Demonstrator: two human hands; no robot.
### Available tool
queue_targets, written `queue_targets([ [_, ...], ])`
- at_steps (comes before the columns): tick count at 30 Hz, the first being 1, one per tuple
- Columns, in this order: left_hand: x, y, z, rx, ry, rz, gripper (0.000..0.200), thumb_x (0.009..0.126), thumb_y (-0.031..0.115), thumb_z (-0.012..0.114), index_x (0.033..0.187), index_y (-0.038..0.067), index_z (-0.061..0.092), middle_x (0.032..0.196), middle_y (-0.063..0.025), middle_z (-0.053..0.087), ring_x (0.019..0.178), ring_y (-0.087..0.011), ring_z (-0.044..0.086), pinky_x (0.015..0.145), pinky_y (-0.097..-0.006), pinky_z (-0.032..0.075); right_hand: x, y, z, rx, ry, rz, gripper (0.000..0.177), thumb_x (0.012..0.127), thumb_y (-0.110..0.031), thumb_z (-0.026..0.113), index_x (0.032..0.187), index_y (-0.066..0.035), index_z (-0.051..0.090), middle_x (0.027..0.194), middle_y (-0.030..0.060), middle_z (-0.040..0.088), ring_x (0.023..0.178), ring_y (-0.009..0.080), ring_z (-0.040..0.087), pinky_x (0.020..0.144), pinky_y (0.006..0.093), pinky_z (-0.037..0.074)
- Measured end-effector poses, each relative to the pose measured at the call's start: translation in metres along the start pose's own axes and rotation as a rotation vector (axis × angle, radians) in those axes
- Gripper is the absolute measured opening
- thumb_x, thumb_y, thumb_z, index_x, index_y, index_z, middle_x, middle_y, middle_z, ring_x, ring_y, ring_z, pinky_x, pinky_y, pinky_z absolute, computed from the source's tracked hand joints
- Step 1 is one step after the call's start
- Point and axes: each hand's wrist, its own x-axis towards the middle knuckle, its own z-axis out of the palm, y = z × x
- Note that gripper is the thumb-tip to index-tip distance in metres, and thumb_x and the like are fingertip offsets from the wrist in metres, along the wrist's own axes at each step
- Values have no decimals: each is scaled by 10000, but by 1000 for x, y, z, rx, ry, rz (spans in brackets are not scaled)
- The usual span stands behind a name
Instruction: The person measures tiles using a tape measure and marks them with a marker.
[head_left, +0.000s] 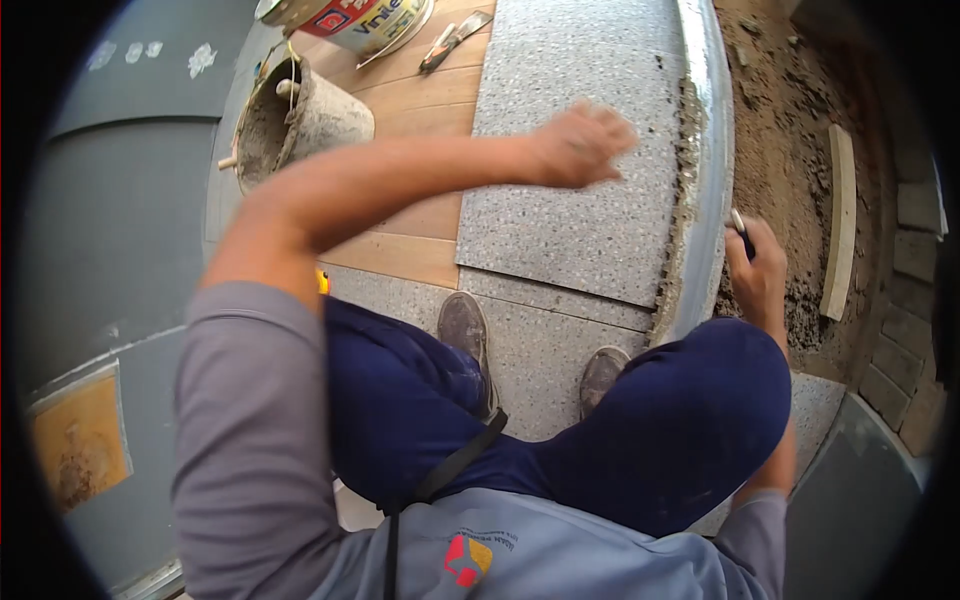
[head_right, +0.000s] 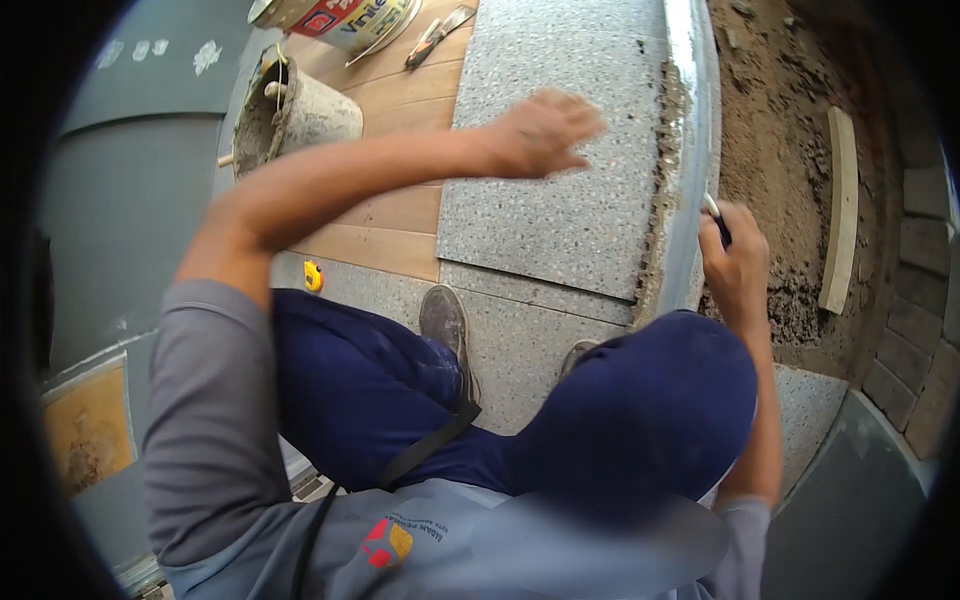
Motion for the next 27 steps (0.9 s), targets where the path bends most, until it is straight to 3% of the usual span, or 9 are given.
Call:
queue_targets([
  [2,-50,-75,-8,5,128,-123,541,967,483,618,1301,59,636,1277,-184,656,1215,-375,597,1041,-467,466,43,-29,6,-61,-188,-150,174,950,-135,581,1037,-8,662,887,140,644,744,295,630,683,408,497],
  [6,-144,-209,8,-95,153,-688,438,957,413,648,1162,34,720,1114,-252,708,1042,-393,676,916,-442,525,110,-103,67,-272,-580,-561,159,964,-168,570,983,-33,652,856,131,651,760,280,657,673,412,526],
  [8,-174,-242,6,-239,46,-916,399,947,397,633,1154,70,732,1057,-199,738,1023,-375,687,921,-461,514,134,-150,117,-541,-931,-477,160,981,-149,539,972,-55,668,878,119,674,786,272,679,682,405,548],
  [12,-213,-310,73,-334,176,-1021,393,934,415,644,1112,82,757,1086,-203,734,1045,-358,687,936,-442,516,142,-186,244,-543,-952,-923,178,977,-108,502,956,-48,668,906,125,689,883,286,697,748,441,570],
  [14,-218,-323,80,-341,216,-1040,398,934,420,641,1119,88,760,1086,-205,734,1058,-351,687,944,-440,514,129,-198,289,-477,-833,-928,185,944,-77,506,979,-44,685,915,142,690,917,291,700,781,448,574],
  [19,-206,-267,82,-337,382,-950,350,968,338,564,905,21,699,804,-193,711,768,-322,699,726,-458,525,141,-157,290,-325,-701,-125,246,923,-111,536,1058,-12,717,1043,168,728,893,279,699,734,391,571],
  [22,-186,-164,100,-636,310,-884,353,968,370,612,886,35,685,761,-171,693,644,-296,660,622,-446,523,173,-130,264,-115,-597,313,271,961,-231,632,1056,-6,747,984,151,742,777,202,662,647,323,522],
  [24,-171,-104,109,-718,236,-755,403,934,416,688,876,18,662,752,-156,670,633,-275,649,591,-418,534,184,-105,260,-30,-432,367,391,957,-372,690,1087,-9,748,777,61,658,635,113,513,551,264,407],
  [27,-144,-63,120,-656,236,-674,462,881,441,757,895,-3,631,784,-147,651,703,-267,664,624,-403,563,196,-91,255,74,-411,398,353,941,-335,722,996,13,740,780,69,662,651,116,579,564,257,469],
])
